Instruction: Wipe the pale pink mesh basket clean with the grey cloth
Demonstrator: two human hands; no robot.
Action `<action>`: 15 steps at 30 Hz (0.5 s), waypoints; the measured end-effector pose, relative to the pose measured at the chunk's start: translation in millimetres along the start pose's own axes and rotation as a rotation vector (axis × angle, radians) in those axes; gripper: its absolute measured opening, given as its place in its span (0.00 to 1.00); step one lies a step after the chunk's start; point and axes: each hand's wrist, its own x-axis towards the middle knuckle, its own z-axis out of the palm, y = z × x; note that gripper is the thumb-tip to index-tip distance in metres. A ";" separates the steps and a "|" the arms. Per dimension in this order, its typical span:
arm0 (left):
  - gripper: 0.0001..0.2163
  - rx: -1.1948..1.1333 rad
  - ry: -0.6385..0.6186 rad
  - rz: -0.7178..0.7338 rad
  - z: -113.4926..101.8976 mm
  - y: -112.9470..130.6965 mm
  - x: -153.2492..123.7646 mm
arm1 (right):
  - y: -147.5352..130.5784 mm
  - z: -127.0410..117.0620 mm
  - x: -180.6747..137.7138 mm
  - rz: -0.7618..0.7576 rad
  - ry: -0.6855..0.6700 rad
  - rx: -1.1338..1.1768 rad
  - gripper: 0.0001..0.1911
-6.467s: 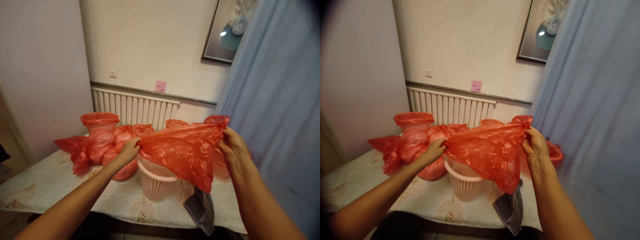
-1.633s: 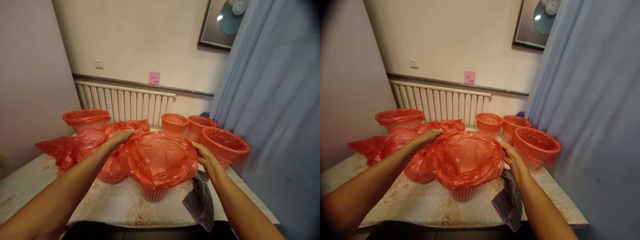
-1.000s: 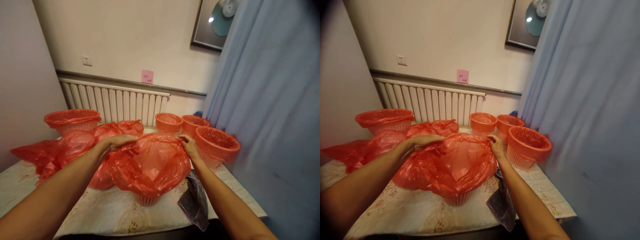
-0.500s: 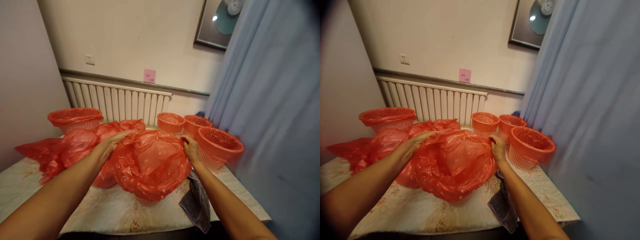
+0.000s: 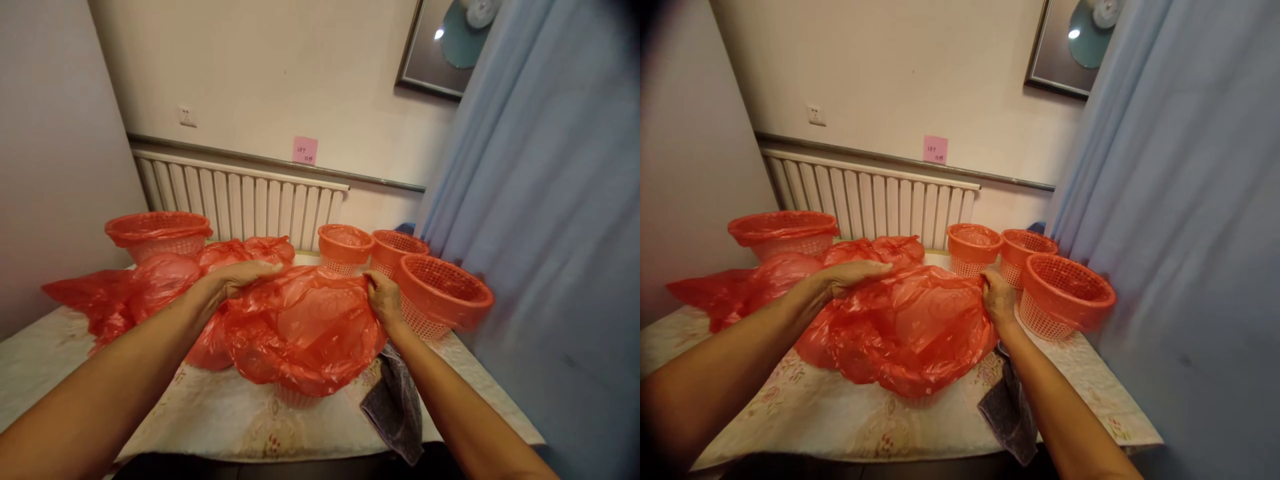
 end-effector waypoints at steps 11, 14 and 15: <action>0.07 0.734 -0.055 0.018 29.4 -10.9 -4.4 | -7.3 -2.4 -5.1 0.070 0.068 -0.148 0.15; 0.05 0.858 -0.028 0.063 42.4 -24.0 -5.5 | -6.5 -4.8 -7.2 0.097 0.102 -0.174 0.14; 0.05 0.873 -0.033 0.083 46.3 -27.9 -6.5 | -6.2 -5.5 -7.7 0.110 0.110 -0.174 0.15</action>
